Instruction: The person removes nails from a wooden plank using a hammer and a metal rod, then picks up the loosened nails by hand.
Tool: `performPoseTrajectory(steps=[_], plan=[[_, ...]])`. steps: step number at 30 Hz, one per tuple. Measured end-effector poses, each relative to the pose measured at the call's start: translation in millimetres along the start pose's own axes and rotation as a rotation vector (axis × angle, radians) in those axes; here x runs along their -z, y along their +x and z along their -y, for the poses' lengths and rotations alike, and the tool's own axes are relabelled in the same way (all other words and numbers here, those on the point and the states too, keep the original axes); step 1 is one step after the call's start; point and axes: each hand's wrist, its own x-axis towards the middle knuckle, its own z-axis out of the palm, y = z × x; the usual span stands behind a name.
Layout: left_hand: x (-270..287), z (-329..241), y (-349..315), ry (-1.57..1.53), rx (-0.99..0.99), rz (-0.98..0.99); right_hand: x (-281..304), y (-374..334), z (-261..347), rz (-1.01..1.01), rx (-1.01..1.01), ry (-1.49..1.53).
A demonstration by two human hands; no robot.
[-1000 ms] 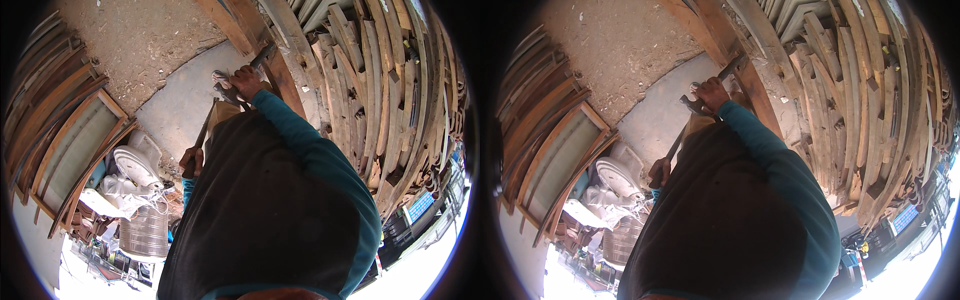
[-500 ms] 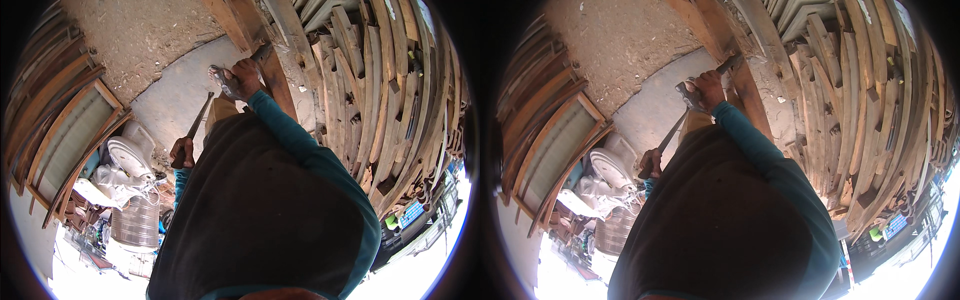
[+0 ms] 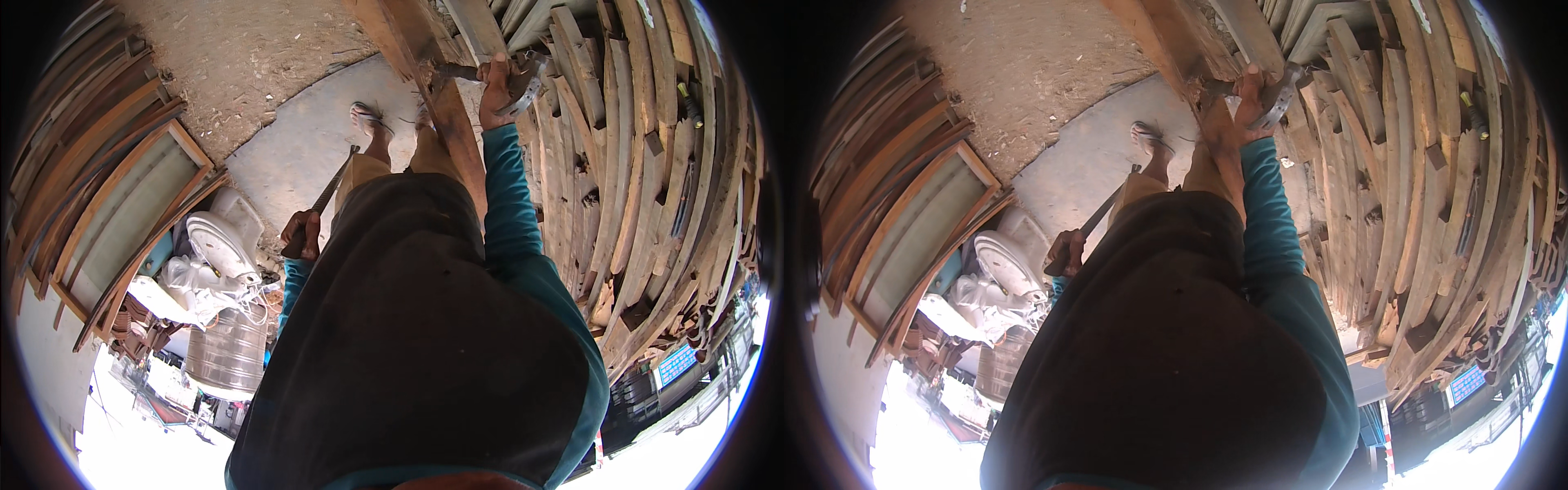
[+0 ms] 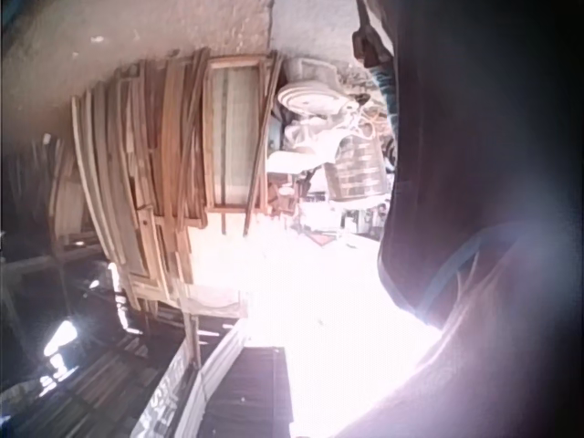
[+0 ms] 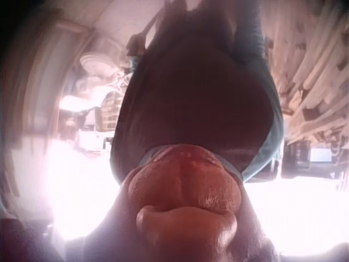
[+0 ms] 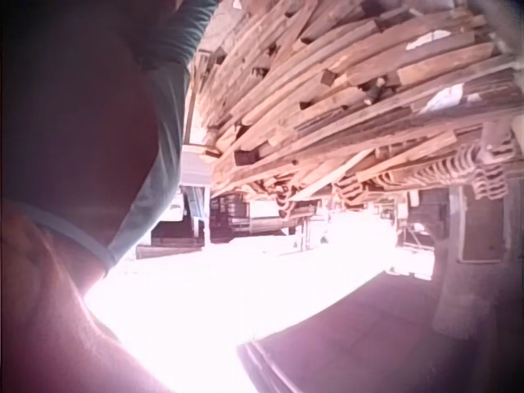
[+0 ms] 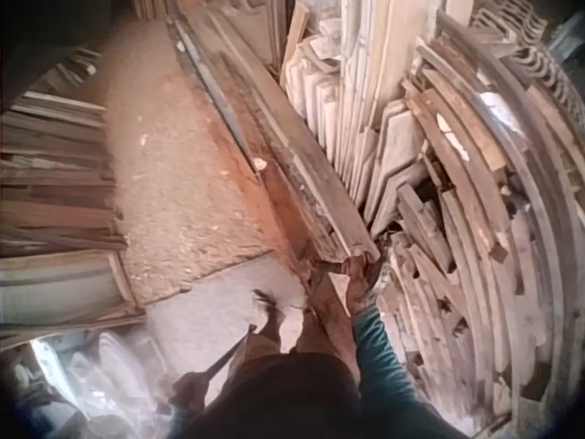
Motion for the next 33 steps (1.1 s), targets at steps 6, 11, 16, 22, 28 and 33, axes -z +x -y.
performPoseTrajectory(steps=[6, 11, 16, 22, 28, 33], plan=[[5, -7, -7, 0.065, -0.035, -0.108, -10, 67, -2, 0.140, -0.059, 0.021], [14, 19, -17, 0.008, -0.010, -0.142, -15, 100, 0, 0.116, -0.152, 0.151], [5, 22, -21, -0.023, 0.001, -0.192, 12, 144, -9, 0.070, -0.267, 0.245], [-5, 3, -22, -0.047, -0.007, -0.197, -5, 108, 35, 0.020, -0.107, 0.172], [-1, 10, -20, -0.022, 0.039, -0.130, -29, 47, 119, 0.051, 0.022, 0.018], [5, 25, -12, 0.015, 0.034, -0.088, 21, -9, -15, 0.051, 0.137, -0.659]])
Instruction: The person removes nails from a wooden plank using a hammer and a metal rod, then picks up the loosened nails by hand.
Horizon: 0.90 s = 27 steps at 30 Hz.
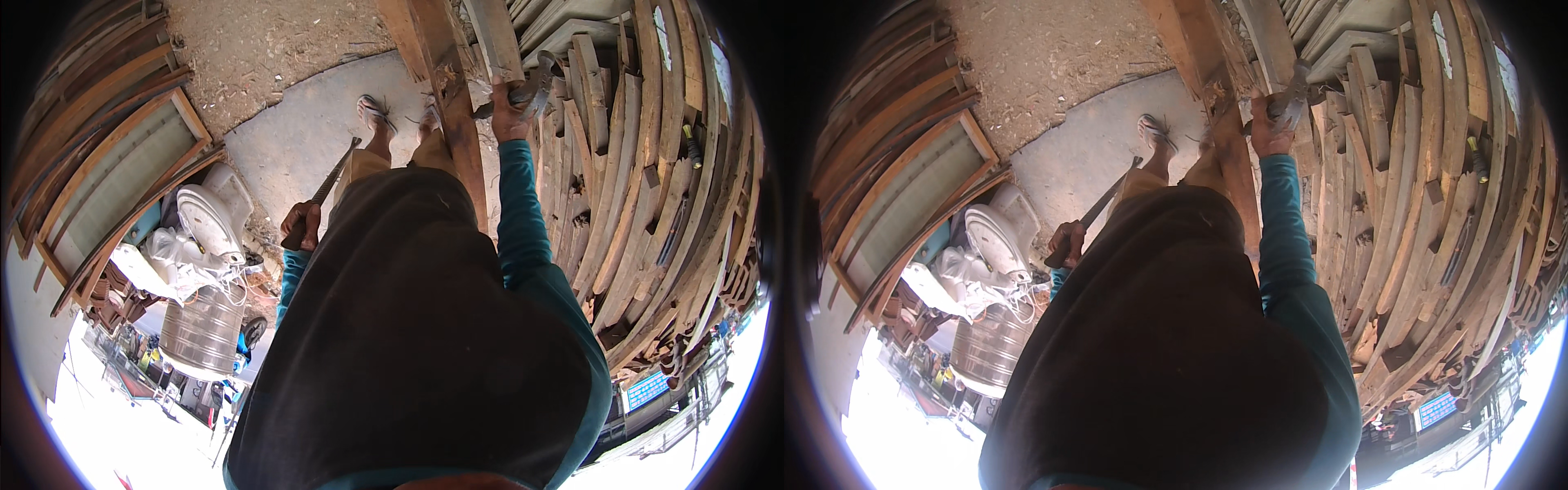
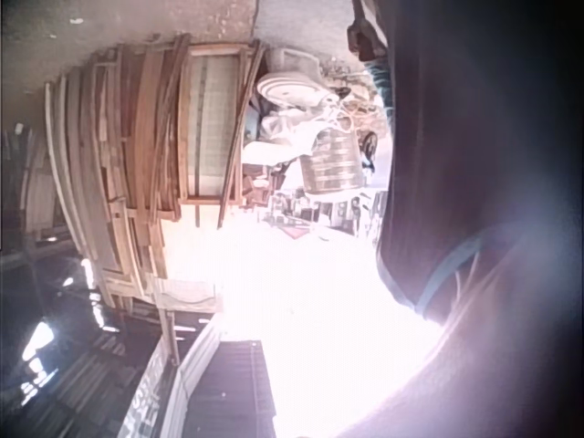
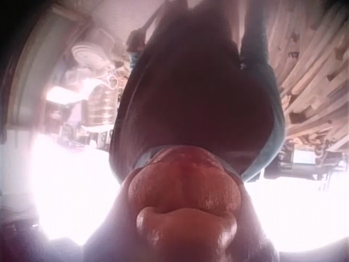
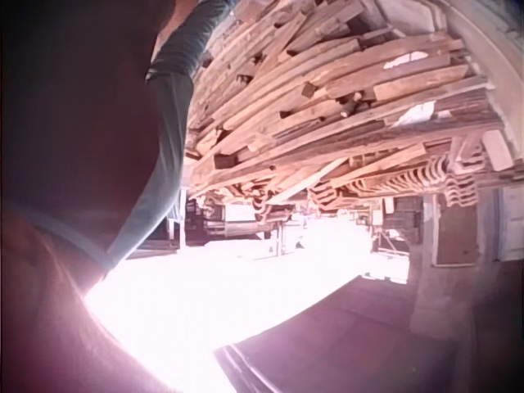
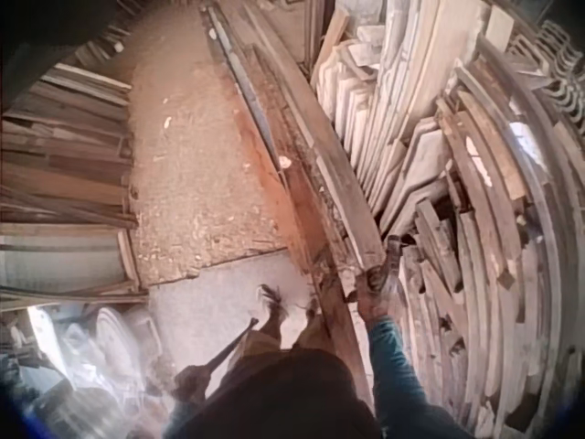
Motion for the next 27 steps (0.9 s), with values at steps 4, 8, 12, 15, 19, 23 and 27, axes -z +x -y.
performPoseTrajectory(steps=[4, 8, 12, 15, 19, 23, 27], plan=[[-6, -30, 6, -0.026, -0.057, -0.033, -2, -11, -3, 0.029, -0.071, 0.007], [-1, -18, -4, -0.010, -0.033, -0.079, 36, -18, 21, 0.305, -0.038, -0.383], [2, -10, -2, -0.001, -0.011, -0.068, 44, -32, -24, 0.562, 0.014, -0.566], [1, -5, -5, -0.035, -0.001, -0.049, 48, -42, -14, 0.710, 0.028, -0.472], [0, 3, -7, 0.003, -0.099, -0.006, 33, -41, -54, 0.722, 0.050, -0.474], [-6, -25, 0, -0.003, -0.151, 0.098, 21, -30, -55, 0.734, -0.074, -0.478], [-15, -10, -5, 0.023, -0.240, 0.011, 27, -33, -21, 0.742, 0.002, -0.369]])
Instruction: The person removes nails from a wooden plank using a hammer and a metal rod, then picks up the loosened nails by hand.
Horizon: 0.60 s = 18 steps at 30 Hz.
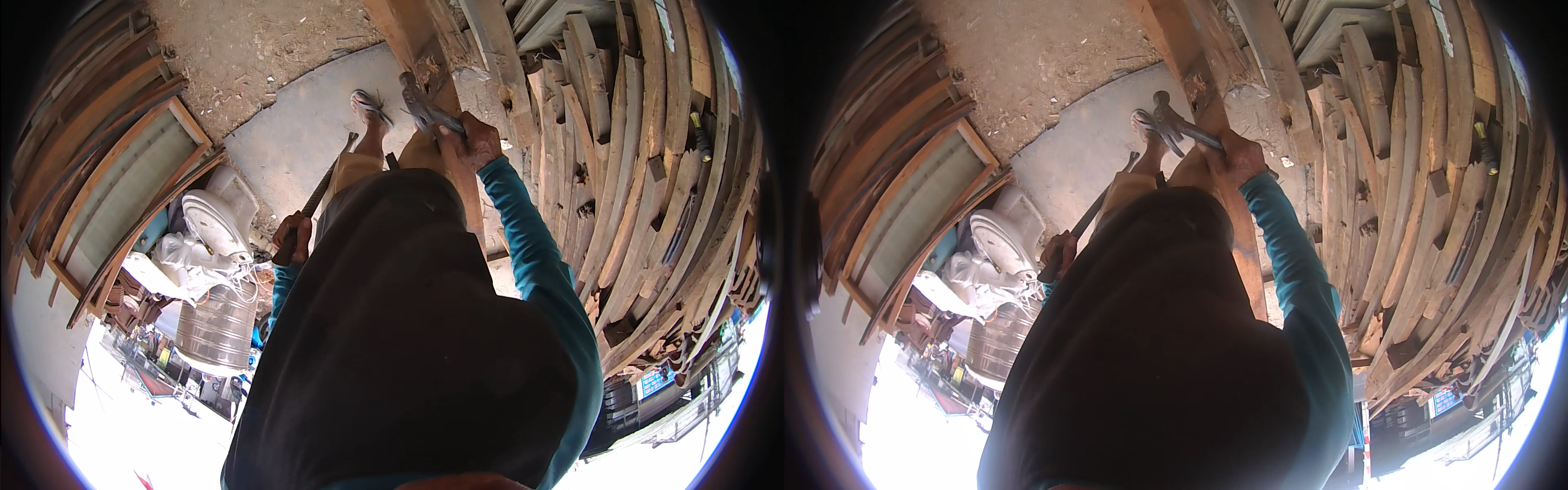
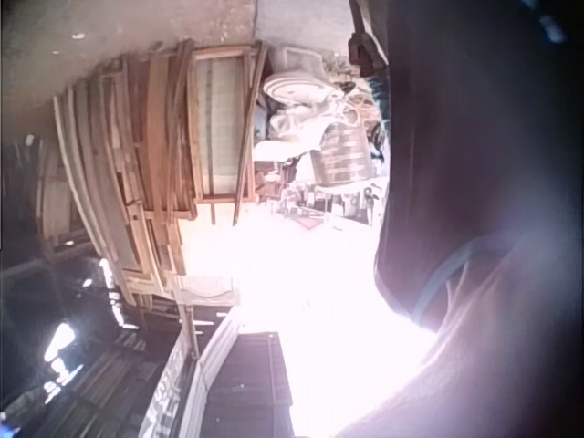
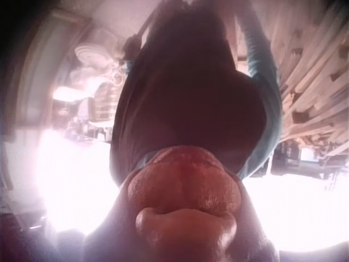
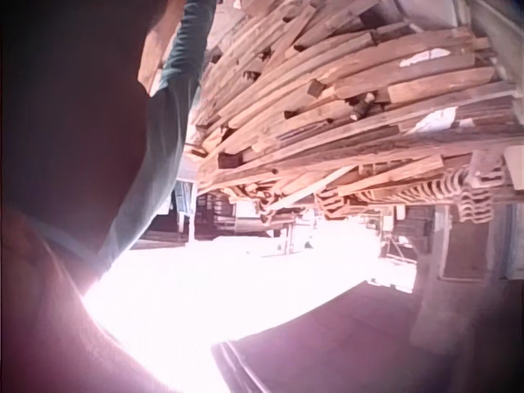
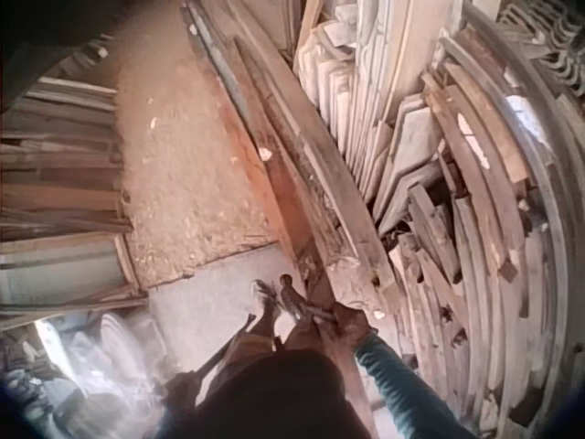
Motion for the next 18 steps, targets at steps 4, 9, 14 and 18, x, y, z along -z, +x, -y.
performPoseTrajectory(steps=[4, 9, 14, 18], plan=[[-3, -22, -1, 0.025, 0.125, 0.049, -18, 8, -58, -0.069, -0.090, -0.111], [-15, -28, 11, -0.004, 0.003, 0.038, -1, 6, -52, -0.059, -0.055, -0.061], [-13, -38, 8, 0.048, -0.014, 0.094, -13, 11, -82, -0.104, 0.102, -0.095], [-8, -33, 15, 0.004, 0.179, 0.130, 2, 26, -47, -0.027, -0.022, -0.176]])
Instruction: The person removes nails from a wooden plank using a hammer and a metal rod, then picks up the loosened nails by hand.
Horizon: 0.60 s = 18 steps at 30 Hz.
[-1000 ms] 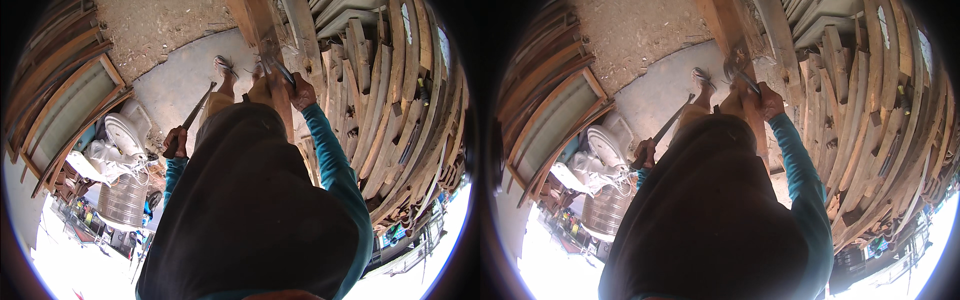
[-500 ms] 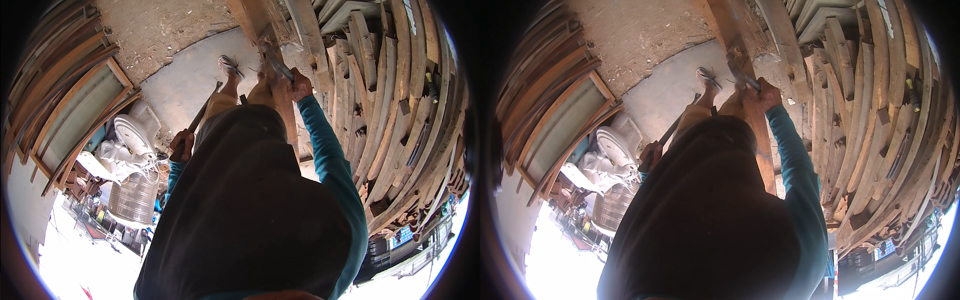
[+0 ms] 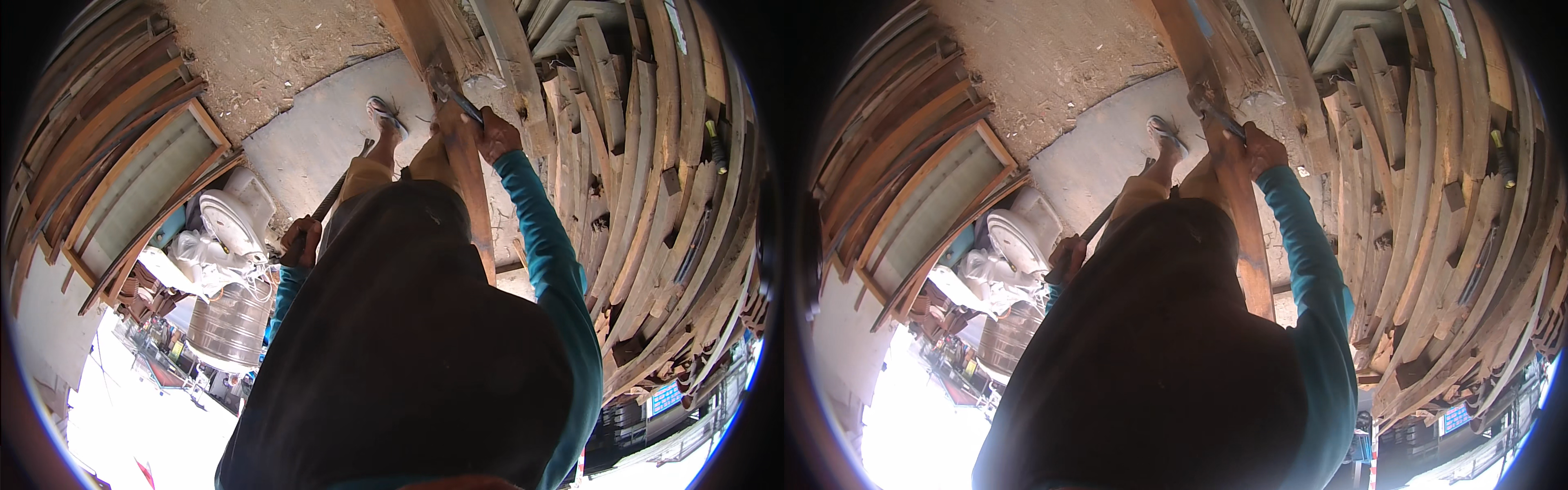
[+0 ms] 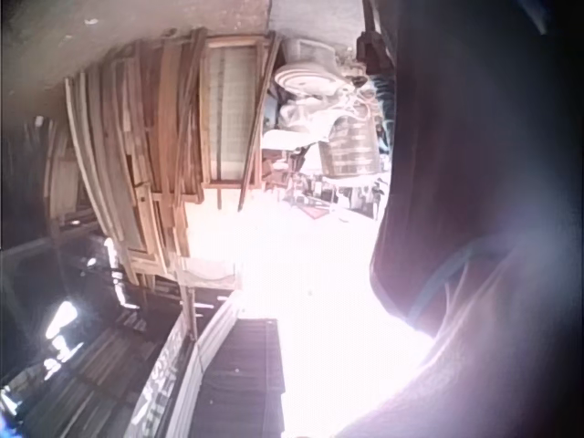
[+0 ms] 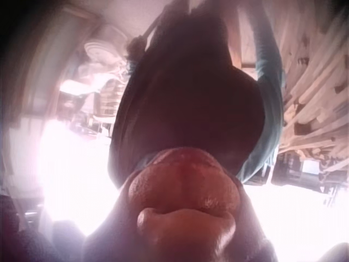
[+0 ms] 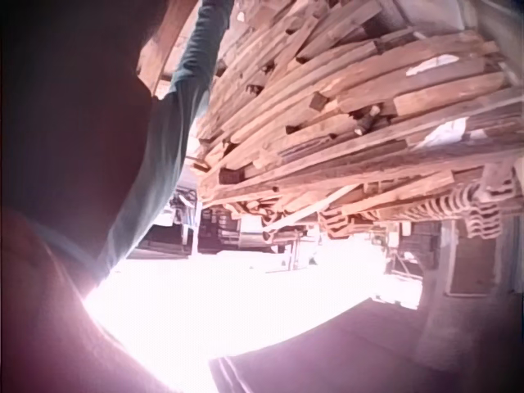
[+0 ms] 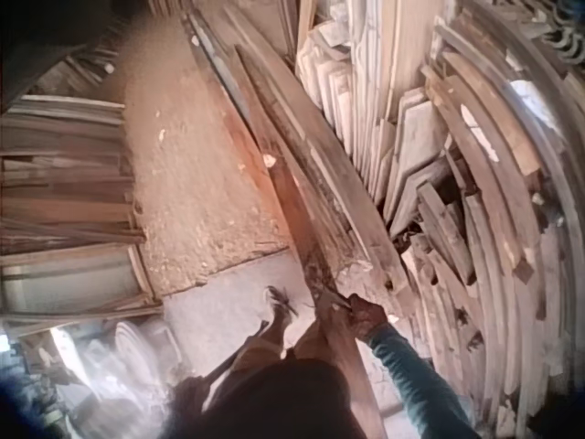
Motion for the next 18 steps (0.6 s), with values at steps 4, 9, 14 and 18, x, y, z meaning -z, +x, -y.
performPoseTrajectory(steps=[4, 9, 14, 18], plan=[[-5, 4, -11, 0.019, -0.009, -0.017, 17, -27, 19, -0.093, 0.211, 0.125], [-4, -7, 1, 0.060, -0.096, 0.010, -12, -3, -30, -0.032, 0.094, -0.044], [-5, 3, -2, -0.013, 0.025, -0.018, 12, -24, -9, -0.091, 0.320, 0.097], [-5, 4, -12, 0.020, -0.105, -0.005, -11, -19, -52, -0.135, 0.350, -0.053]])
